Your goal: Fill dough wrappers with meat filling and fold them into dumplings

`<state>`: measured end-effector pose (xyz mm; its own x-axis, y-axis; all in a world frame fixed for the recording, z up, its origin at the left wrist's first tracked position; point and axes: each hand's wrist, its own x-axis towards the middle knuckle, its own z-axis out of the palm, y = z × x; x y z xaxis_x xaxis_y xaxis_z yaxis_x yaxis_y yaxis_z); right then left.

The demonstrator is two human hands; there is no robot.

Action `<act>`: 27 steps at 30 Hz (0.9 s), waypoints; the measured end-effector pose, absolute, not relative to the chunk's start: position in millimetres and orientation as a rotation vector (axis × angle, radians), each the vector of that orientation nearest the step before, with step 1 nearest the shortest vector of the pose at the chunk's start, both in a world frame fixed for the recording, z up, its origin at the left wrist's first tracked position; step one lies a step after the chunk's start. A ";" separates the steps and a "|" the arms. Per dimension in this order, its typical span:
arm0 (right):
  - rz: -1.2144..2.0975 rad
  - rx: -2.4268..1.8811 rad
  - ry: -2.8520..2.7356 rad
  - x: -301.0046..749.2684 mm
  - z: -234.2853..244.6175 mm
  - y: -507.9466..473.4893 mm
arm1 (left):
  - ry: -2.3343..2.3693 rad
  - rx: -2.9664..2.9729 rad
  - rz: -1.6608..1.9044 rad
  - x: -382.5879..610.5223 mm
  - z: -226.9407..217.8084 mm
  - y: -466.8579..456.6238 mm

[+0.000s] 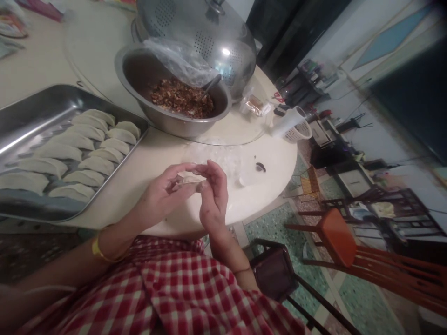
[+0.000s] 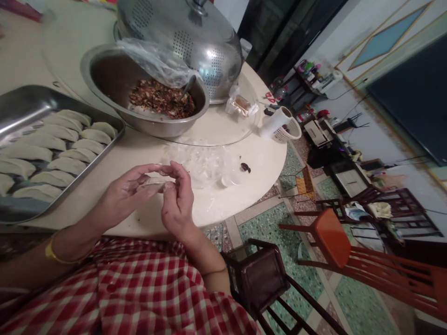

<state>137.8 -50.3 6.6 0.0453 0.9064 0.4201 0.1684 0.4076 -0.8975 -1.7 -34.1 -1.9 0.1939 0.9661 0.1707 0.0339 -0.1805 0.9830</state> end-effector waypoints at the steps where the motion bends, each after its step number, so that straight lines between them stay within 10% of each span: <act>1: 0.767 -1.036 -1.422 138.1 8.4 -49.6 | 0.998 1.421 1.167 2.3 -1.4 -33.8; 27: 0.455 -1.231 -1.804 180.4 43.6 -47.2 | 0.735 0.737 1.154 21.1 3.7 -22.9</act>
<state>180.4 -47.2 43.6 -0.1216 0.8810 0.4573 0.5586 0.4415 -0.7021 21.1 -22.9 3.7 0.2376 0.9631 -0.1264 -0.5217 0.2363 0.8198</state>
